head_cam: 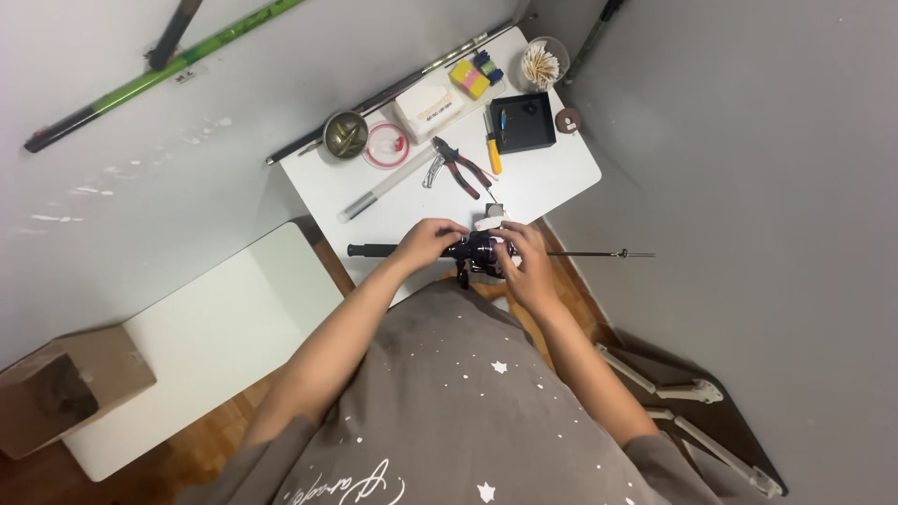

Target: Replacing a part or repairing a baitcasting fishing reel using tools.

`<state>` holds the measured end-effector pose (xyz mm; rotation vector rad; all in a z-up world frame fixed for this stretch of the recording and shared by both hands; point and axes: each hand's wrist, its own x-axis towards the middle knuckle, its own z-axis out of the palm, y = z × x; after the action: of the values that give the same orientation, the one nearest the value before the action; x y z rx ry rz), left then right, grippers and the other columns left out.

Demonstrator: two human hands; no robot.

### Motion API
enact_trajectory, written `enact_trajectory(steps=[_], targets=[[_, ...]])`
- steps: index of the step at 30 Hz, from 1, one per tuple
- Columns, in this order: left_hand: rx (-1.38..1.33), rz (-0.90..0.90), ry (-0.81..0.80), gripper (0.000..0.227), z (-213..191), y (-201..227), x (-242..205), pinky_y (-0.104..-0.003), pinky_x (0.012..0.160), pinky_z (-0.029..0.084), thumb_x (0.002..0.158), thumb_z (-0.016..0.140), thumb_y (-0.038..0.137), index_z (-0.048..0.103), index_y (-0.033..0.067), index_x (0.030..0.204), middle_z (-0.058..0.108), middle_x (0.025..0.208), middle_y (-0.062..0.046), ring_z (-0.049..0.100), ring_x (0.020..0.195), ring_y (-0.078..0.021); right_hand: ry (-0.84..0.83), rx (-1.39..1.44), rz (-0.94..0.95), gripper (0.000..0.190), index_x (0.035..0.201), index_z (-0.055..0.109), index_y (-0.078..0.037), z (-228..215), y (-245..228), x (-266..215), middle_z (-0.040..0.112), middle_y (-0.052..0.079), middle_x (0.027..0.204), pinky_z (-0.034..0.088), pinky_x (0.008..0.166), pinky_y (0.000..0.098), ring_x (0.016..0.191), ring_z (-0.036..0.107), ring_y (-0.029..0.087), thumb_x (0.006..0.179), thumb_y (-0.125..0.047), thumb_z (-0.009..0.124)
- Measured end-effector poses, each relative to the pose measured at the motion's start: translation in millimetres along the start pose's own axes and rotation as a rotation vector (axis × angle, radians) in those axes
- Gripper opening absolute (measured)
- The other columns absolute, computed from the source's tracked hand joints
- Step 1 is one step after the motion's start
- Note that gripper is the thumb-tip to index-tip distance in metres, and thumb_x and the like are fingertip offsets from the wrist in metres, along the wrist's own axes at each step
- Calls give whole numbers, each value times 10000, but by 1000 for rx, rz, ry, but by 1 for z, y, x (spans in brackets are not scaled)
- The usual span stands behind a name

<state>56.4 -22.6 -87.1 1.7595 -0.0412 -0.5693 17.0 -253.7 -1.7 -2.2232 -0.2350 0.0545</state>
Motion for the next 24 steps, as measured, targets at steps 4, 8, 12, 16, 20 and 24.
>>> enact_trajectory(steps=[4, 8, 12, 16, 20, 24], targets=[[-204, -150, -108, 247, -10, 7, 6, -262, 766, 545, 941, 650, 67, 759, 39, 1161, 771, 975, -64, 687, 859, -105, -17, 88, -31, 317, 1267, 687, -114, 4, 5, -4, 606, 133, 1385, 445, 1084, 420, 1310, 550, 334, 951, -141, 691], [-226, -142, -148, 210, -12, -4, 11, -261, 771, 553, 939, 682, 63, 777, 8, 1119, 776, 953, -75, 692, 851, -111, -38, 186, 45, 345, 1306, 666, -124, 2, -2, -1, 594, 130, 1397, 485, 1047, 391, 1282, 581, 309, 961, -116, 660], [-141, -106, -142, 209, -11, -3, 11, -264, 788, 560, 926, 695, 66, 784, 30, 1112, 785, 946, -59, 701, 856, -102, -23, 212, 25, 368, 1354, 645, -115, 5, -2, -1, 602, 131, 1381, 486, 1056, 381, 1276, 593, 297, 986, -97, 653], [-23, -119, -87, 189, -10, 14, 6, -270, 782, 560, 935, 699, 84, 791, 40, 1095, 786, 916, -68, 698, 828, -108, -47, 275, 101, 378, 1355, 629, -137, 6, -1, 0, 578, 117, 1423, 523, 1020, 356, 1266, 612, 274, 978, -108, 631], [59, -127, -35, 189, -10, 19, 2, -276, 753, 559, 910, 734, 140, 797, 42, 1059, 790, 886, -67, 703, 797, -110, -25, 248, 52, 363, 1348, 641, -119, 9, 4, -2, 588, 134, 1435, 486, 1068, 378, 1312, 595, 298, 986, -94, 642], [108, -126, -8, 201, -9, 20, 3, -285, 731, 564, 892, 771, 194, 798, 33, 1010, 788, 853, -73, 706, 777, -124, -15, 266, 42, 353, 1339, 641, -113, 12, 9, -1, 595, 135, 1433, 488, 1072, 376, 1312, 604, 294, 986, -96, 642]])
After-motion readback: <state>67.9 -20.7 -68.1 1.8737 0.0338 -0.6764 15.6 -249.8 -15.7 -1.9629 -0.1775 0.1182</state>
